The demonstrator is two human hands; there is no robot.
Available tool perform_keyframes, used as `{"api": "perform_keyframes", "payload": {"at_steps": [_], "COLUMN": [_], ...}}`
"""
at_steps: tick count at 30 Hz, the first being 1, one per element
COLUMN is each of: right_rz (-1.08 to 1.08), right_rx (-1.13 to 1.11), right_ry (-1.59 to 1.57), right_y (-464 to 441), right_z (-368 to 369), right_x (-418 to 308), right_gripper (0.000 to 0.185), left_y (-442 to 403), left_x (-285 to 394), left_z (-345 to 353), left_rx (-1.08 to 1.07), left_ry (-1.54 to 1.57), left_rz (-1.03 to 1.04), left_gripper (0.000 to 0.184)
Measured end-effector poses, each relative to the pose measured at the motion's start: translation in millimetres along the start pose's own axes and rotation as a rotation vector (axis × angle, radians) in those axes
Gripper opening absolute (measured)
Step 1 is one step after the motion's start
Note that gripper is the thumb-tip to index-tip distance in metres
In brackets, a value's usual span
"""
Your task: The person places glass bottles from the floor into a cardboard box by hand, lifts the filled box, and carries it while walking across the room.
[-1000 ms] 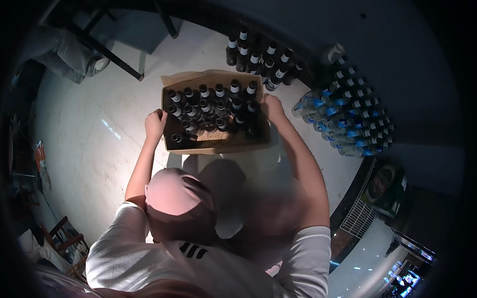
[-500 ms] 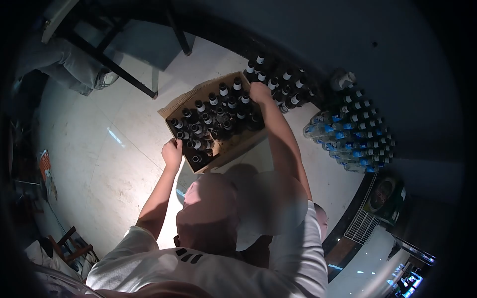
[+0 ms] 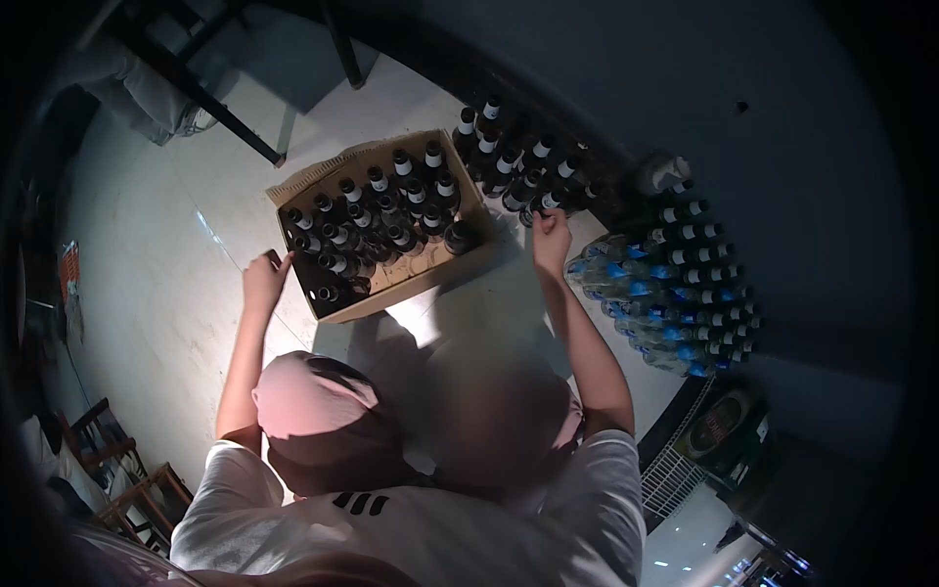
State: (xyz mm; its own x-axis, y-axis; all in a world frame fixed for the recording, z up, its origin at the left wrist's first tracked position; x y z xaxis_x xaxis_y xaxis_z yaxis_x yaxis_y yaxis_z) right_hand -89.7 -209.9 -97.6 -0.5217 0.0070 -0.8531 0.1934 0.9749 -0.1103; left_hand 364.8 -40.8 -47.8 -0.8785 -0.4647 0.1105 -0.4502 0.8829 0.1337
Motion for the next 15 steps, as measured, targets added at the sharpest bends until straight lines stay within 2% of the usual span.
{"api": "perform_keyframes", "payload": {"at_steps": [1, 3, 4, 7, 9, 11, 13, 15], "right_rz": [-0.001, -0.011, -0.077, -0.045, -0.069, -0.077, -0.059, -0.148], "right_rx": [-0.012, 0.168, 0.189, 0.182, 0.235, 0.217, 0.168, 0.187], "right_ry": [-0.001, -0.090, -0.082, -0.065, 0.052, 0.083, 0.070, 0.118], "right_y": [-4, -14, -25, -50, -56, -55, -53, -48], "right_z": [-5, -6, -5, 6, 7, 4, -1, -7], "right_x": [14, 32, 37, 40, 36, 29, 18, 4], "right_gripper": [0.024, 0.036, 0.045, 0.046, 0.040, 0.034, 0.028, 0.025], "left_y": [4, 15, 23, 47, 60, 61, 49, 38], "left_x": [3, 15, 34, 85, 113, 135, 138, 142], "left_z": [-18, -51, -77, -121, -135, -145, -126, -119], "left_rx": [-0.011, 0.015, 0.024, 0.013, -0.037, -0.257, -0.251, -0.214], "left_ry": [-0.022, 0.008, 0.052, 0.168, 0.149, 0.305, 0.380, 0.356], "left_rz": [0.038, 0.104, 0.124, 0.236, 0.313, 0.287, 0.283, 0.219], "left_gripper": [0.033, 0.026, 0.025, 0.024, 0.024, 0.025, 0.026, 0.027]}}
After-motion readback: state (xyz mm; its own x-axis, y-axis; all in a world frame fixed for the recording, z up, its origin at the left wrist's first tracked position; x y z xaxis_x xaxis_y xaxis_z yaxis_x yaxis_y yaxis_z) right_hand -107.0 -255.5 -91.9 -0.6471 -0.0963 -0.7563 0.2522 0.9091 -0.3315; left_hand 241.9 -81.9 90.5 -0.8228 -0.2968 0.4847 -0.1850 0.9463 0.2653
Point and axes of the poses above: each hand's wrist, its own y-axis away from the middle knuckle, its own z-axis out of the palm, x = y × z, the point moved 1 cm from there along -y, towards the middle knuckle, and after that the axes turned 6 degrees about -y, right-handed, at the moved point
